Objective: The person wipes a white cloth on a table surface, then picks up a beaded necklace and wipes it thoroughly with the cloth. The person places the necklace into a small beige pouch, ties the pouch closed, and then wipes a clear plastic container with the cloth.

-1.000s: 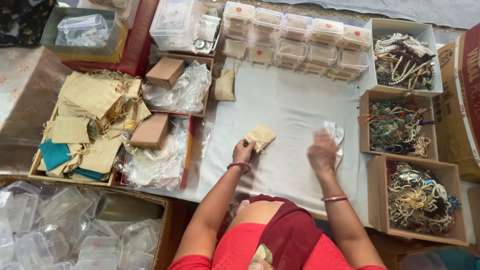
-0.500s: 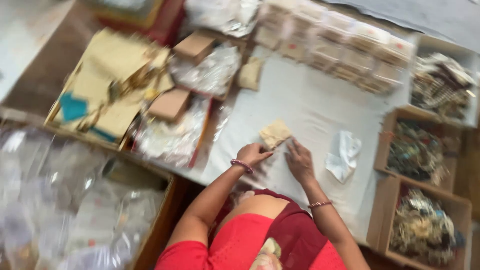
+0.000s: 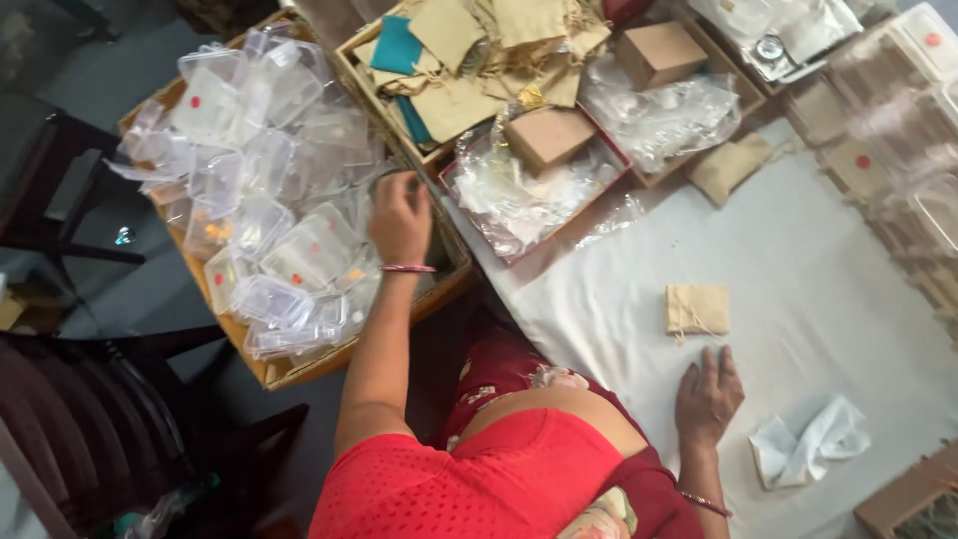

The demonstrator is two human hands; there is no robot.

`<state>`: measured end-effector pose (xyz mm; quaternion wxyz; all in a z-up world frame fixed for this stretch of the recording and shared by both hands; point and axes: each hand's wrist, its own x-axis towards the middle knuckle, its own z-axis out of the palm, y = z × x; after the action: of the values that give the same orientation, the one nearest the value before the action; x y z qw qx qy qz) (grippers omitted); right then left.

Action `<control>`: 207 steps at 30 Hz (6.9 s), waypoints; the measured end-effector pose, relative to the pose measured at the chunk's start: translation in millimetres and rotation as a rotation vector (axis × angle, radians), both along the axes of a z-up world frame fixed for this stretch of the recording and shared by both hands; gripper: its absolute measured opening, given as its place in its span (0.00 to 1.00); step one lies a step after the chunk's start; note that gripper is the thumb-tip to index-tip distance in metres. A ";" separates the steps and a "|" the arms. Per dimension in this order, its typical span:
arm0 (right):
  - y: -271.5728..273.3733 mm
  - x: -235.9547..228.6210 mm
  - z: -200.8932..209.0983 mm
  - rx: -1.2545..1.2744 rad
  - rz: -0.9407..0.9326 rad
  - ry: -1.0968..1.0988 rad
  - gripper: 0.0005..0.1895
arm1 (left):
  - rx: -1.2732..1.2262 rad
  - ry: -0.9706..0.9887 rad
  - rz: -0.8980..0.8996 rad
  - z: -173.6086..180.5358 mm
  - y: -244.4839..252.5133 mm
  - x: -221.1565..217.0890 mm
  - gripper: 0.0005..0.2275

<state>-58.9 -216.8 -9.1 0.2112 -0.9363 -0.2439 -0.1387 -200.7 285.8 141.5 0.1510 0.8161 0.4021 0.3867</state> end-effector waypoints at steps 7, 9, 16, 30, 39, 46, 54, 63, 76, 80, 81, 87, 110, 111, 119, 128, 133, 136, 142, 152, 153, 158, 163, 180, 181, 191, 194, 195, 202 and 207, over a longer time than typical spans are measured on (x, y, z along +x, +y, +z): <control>1.1 -2.0 1.9 -0.029 -0.027 0.002 0.21 | -0.323 0.798 0.162 -94.8 70.0 -73.4 0.12; 2.6 -2.0 3.3 -0.031 -0.031 0.005 0.21 | -0.512 1.014 0.072 -110.5 71.5 -76.0 0.12; 2.3 -2.5 5.5 -0.039 -0.041 0.005 0.21 | -0.472 0.923 -0.042 -112.1 54.5 -70.9 0.29; 14.1 4.5 3.5 0.055 -0.077 0.029 0.24 | 0.189 -0.129 0.320 19.5 71.5 -52.4 0.11; 82.7 32.7 52.9 -0.401 0.162 -0.182 0.27 | -0.497 -0.324 -0.756 2.8 -129.8 149.3 0.16; -29.0 94.9 -34.5 -0.399 -0.001 -0.118 0.22 | -0.959 0.170 -0.847 -43.8 -238.5 226.0 0.27; -109.3 27.6 34.5 -0.339 -0.612 0.028 0.32 | -1.171 0.229 -0.784 -136.7 -286.4 209.3 0.30; -75.5 43.2 -10.5 0.255 -0.533 -0.180 0.19 | -0.080 0.430 -1.152 -138.6 -279.4 199.5 0.13; 38.0 64.1 38.4 -0.488 -0.170 0.069 0.11 | 0.009 0.197 -1.343 -163.5 -285.5 201.9 0.14; 51.8 77.2 40.7 -0.511 -0.274 0.104 0.08 | -0.025 0.280 -1.381 -165.7 -284.3 210.8 0.16; 55.1 80.0 37.6 -0.516 -0.277 0.117 0.09 | -0.033 0.317 -1.381 -167.4 -284.3 213.1 0.19; 58.0 71.5 34.6 -0.100 0.003 0.011 0.19 | -0.094 0.283 -1.382 -166.9 -283.4 210.0 0.28; 60.6 81.1 28.9 -0.268 -0.124 0.308 0.14 | -0.142 0.355 -1.342 -162.2 -283.1 209.3 0.50; 62.9 83.0 29.3 -0.216 -0.094 0.371 0.15 | -0.138 0.360 -1.347 -163.6 -282.7 210.0 0.50; 40.4 80.4 55.5 -0.240 0.068 0.527 0.17 | -0.137 0.346 -1.347 -158.0 -283.7 207.0 0.50; 58.2 76.2 51.4 -0.355 -0.068 0.337 0.15 | -0.131 0.356 -1.334 -161.9 -284.7 208.1 0.49; 62.0 83.0 25.9 -0.301 -0.210 0.277 0.15 | -0.077 0.332 -1.349 -169.5 -284.0 207.9 0.49; 61.0 87.0 24.2 -0.368 -0.290 0.296 0.12 | -0.066 0.329 -1.345 -166.0 -285.3 207.0 0.49; 48.0 100.4 3.3 -0.475 -0.473 0.343 0.13 | -0.006 0.339 -1.333 -150.5 -287.5 198.7 0.46; 52.4 113.3 39.0 -0.620 -0.391 0.836 0.18 | -0.031 0.396 -1.378 -134.8 -283.8 194.6 0.47; 52.0 112.6 45.6 -0.615 -0.363 0.913 0.20 | -0.044 0.392 -1.382 -132.1 -283.3 194.6 0.47; 55.5 109.1 34.1 -0.546 -0.298 0.900 0.21 | -0.063 0.390 -1.388 -140.4 -281.8 197.0 0.50; 54.9 121.4 2.5 -0.399 -0.222 0.888 0.21 | -0.030 0.446 -1.383 -150.1 -279.9 206.4 0.53; 43.0 130.6 5.0 -0.231 -0.100 0.202 0.20 | -0.113 0.552 -1.339 -143.4 -283.6 209.0 0.50; 46.9 128.8 14.2 -0.231 -0.095 0.206 0.20 | -0.117 0.555 -1.335 -151.7 -285.2 210.0 0.50; 56.4 152.5 18.9 -0.509 -0.225 0.255 0.14 | -0.005 0.416 -1.292 -131.9 -286.3 201.2 0.42; 69.9 147.8 13.8 -0.546 -0.192 0.172 0.15 | -0.030 0.450 -1.297 -123.8 -284.0 199.3 0.40; 73.9 145.3 17.2 -0.538 -0.125 0.092 0.18 | -0.042 0.471 -1.291 -125.5 -283.9 200.3 0.39; 57.5 149.3 9.1 -0.467 -0.258 0.182 0.21 | -0.020 0.433 -1.263 -144.7 -288.3 201.8 0.31; 63.2 142.0 26.7 -0.470 -0.146 0.138 0.22 | 0.022 0.346 -1.286 -152.3 -287.0 201.9 0.31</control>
<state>83.1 -153.6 17.6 -0.0066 -0.9821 -0.1862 -0.0288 1.1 -1.1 -10.8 0.2767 0.9451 -0.1502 0.0871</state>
